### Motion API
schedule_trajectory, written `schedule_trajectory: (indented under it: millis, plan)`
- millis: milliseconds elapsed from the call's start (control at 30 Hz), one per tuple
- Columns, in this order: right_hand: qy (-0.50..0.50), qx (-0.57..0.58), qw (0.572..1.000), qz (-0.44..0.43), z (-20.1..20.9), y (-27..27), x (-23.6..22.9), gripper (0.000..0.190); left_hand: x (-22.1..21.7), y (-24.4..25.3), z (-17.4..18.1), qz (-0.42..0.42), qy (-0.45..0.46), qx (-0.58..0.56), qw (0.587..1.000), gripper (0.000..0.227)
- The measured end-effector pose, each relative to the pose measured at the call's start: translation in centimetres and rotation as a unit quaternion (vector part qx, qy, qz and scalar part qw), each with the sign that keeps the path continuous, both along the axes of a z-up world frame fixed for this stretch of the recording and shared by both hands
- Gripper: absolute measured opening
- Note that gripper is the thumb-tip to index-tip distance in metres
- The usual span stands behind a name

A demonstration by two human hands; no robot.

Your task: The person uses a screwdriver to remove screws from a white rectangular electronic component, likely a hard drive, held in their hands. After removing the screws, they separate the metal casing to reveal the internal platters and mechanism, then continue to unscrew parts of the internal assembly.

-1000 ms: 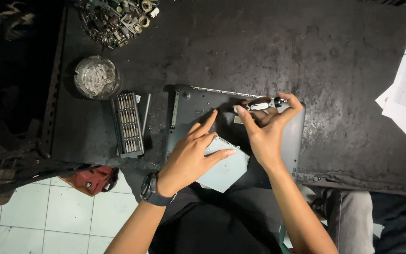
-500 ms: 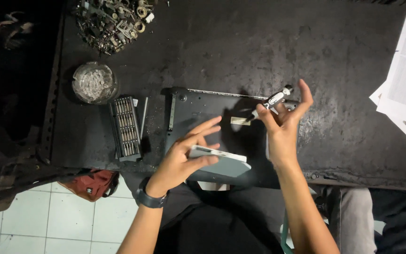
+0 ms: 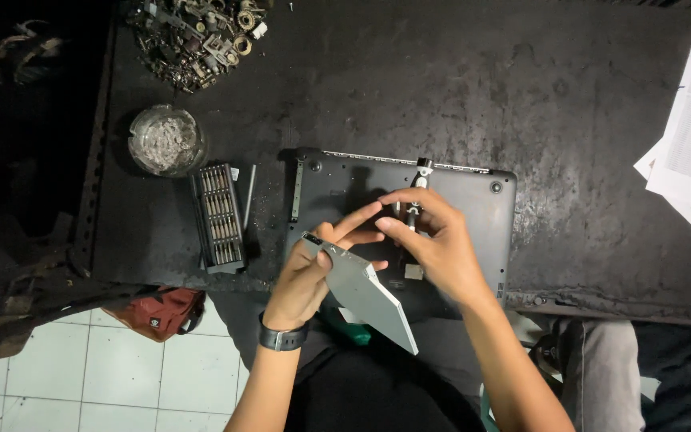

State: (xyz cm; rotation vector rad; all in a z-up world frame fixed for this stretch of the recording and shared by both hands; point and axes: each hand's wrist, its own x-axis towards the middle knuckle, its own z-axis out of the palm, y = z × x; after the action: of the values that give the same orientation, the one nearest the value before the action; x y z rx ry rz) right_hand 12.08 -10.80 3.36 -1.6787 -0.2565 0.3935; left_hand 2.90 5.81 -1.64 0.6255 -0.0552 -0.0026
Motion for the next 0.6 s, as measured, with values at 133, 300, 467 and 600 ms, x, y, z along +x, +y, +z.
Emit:
schedule_trajectory:
  millis: [133, 300, 467, 600]
  plan:
    - [-0.006, 0.016, 1.0, -0.023, -1.0, 0.2, 0.0, 0.019, -0.1, -0.2, -0.5, -0.01, 0.003, 0.001, 1.0, 0.032]
    - [0.007, 0.029, 0.998, -0.056, -3.0, 0.0, 0.2, 0.012, 0.0, -0.5, -2.6, -0.057, 0.002, -0.053, 0.997, 0.033]
    - [0.007, -0.031, 0.998, -0.055, -1.5, 1.2, 1.0, 0.007, 0.0, 0.5, -2.1, -0.023, 0.028, -0.058, 0.998, 0.031]
    - [-0.163, -0.227, 0.96, 0.005, -3.0, 0.8, 2.4, 0.012, -2.6, 3.3, -5.2, 0.106, 0.203, 0.016, 0.973, 0.046]
